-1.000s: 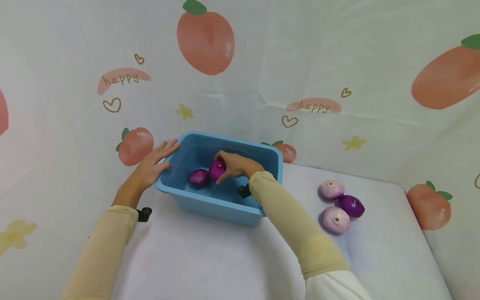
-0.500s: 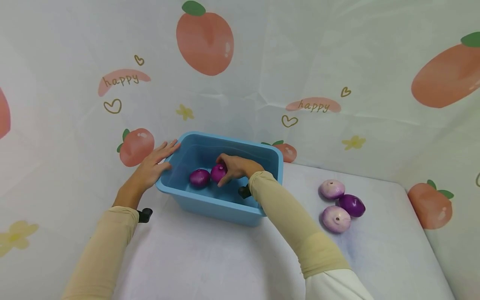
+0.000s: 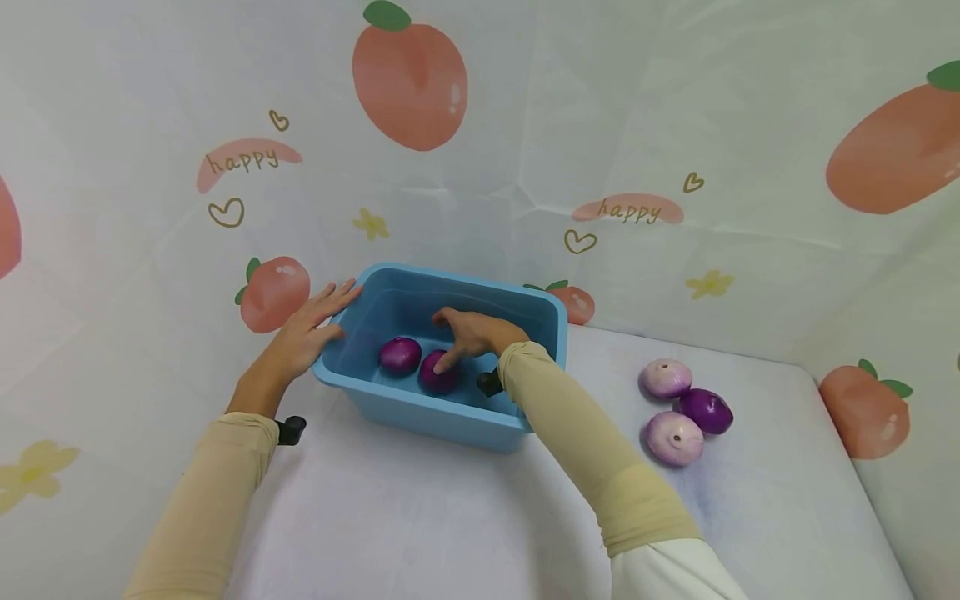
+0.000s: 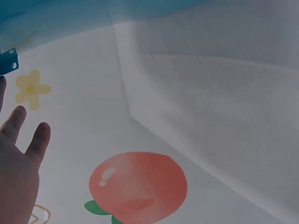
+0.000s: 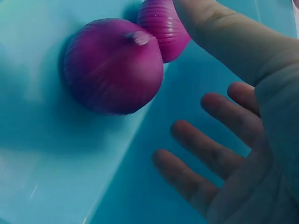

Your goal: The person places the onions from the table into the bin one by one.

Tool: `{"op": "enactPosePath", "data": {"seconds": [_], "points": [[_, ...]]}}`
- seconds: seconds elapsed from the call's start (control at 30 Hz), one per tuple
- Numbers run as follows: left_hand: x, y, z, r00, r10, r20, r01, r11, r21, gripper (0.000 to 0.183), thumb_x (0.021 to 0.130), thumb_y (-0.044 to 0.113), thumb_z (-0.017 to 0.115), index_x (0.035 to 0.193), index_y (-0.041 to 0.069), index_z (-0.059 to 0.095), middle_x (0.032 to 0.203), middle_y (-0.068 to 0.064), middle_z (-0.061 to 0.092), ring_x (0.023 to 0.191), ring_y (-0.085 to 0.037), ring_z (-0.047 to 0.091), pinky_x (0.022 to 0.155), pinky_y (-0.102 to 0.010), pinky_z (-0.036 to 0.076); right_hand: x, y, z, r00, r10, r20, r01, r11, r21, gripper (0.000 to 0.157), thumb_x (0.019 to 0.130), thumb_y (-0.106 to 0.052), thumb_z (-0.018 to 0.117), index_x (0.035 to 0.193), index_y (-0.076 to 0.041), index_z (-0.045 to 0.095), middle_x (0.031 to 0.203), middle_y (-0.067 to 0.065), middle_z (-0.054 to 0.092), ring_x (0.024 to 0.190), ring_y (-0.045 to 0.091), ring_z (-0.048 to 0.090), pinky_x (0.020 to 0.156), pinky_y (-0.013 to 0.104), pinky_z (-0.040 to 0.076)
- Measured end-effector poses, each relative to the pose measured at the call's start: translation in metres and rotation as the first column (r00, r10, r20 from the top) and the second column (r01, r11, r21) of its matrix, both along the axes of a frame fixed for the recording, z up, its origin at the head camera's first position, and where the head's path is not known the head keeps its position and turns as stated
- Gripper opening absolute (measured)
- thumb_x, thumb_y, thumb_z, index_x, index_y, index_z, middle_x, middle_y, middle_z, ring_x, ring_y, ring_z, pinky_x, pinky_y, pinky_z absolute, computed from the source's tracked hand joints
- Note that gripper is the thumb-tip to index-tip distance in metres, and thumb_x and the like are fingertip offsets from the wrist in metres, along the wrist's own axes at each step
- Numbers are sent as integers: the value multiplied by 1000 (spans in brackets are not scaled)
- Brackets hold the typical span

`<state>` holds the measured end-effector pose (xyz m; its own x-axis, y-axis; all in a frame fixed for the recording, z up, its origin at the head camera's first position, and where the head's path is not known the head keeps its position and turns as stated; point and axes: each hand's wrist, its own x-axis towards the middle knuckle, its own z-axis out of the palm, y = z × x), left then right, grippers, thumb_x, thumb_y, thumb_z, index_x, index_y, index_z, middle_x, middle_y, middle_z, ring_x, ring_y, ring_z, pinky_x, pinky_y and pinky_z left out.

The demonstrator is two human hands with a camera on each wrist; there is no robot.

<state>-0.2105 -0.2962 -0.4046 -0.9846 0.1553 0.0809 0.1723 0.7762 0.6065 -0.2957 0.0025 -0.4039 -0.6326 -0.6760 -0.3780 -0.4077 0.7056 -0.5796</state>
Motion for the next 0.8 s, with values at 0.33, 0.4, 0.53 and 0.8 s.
{"op": "enactPosePath", "data": {"seconds": [0.33,0.4,0.53,0.8], "points": [[0,-1,-2,1000,-11,-1,11,1000,20,64,100,28,48,160,41,29,172,2,22,162,-36,7,113,-83,20,2,-5,22,999,49,-5,-49,994,-94,96,85,-45,80,160,-14,28,162,7,40,151,29,39,124,46,36],[1,0,-3,1000,-14,2,14,1000,20,65,99,28,48,160,41,29,172,2,22,162,-36,7,113,-83,20,4,-3,29,999,53,-5,-53,993,-109,95,86,-46,79,160,-15,28,162,7,40,149,30,41,124,46,37],[1,1,-3,1000,-9,3,9,1000,15,65,99,28,49,160,41,29,172,3,22,162,-35,8,113,-83,21,6,7,46,999,48,1,-47,980,-193,91,88,-42,77,160,-16,27,162,7,40,147,32,44,121,45,40],[2,-1,0,1000,3,9,-3,1000,13,67,98,26,49,159,42,28,172,2,22,162,-36,7,112,-83,22,16,45,84,998,-55,-42,38,943,-329,89,87,-38,80,159,-22,30,160,6,44,145,30,47,113,47,49]]}}
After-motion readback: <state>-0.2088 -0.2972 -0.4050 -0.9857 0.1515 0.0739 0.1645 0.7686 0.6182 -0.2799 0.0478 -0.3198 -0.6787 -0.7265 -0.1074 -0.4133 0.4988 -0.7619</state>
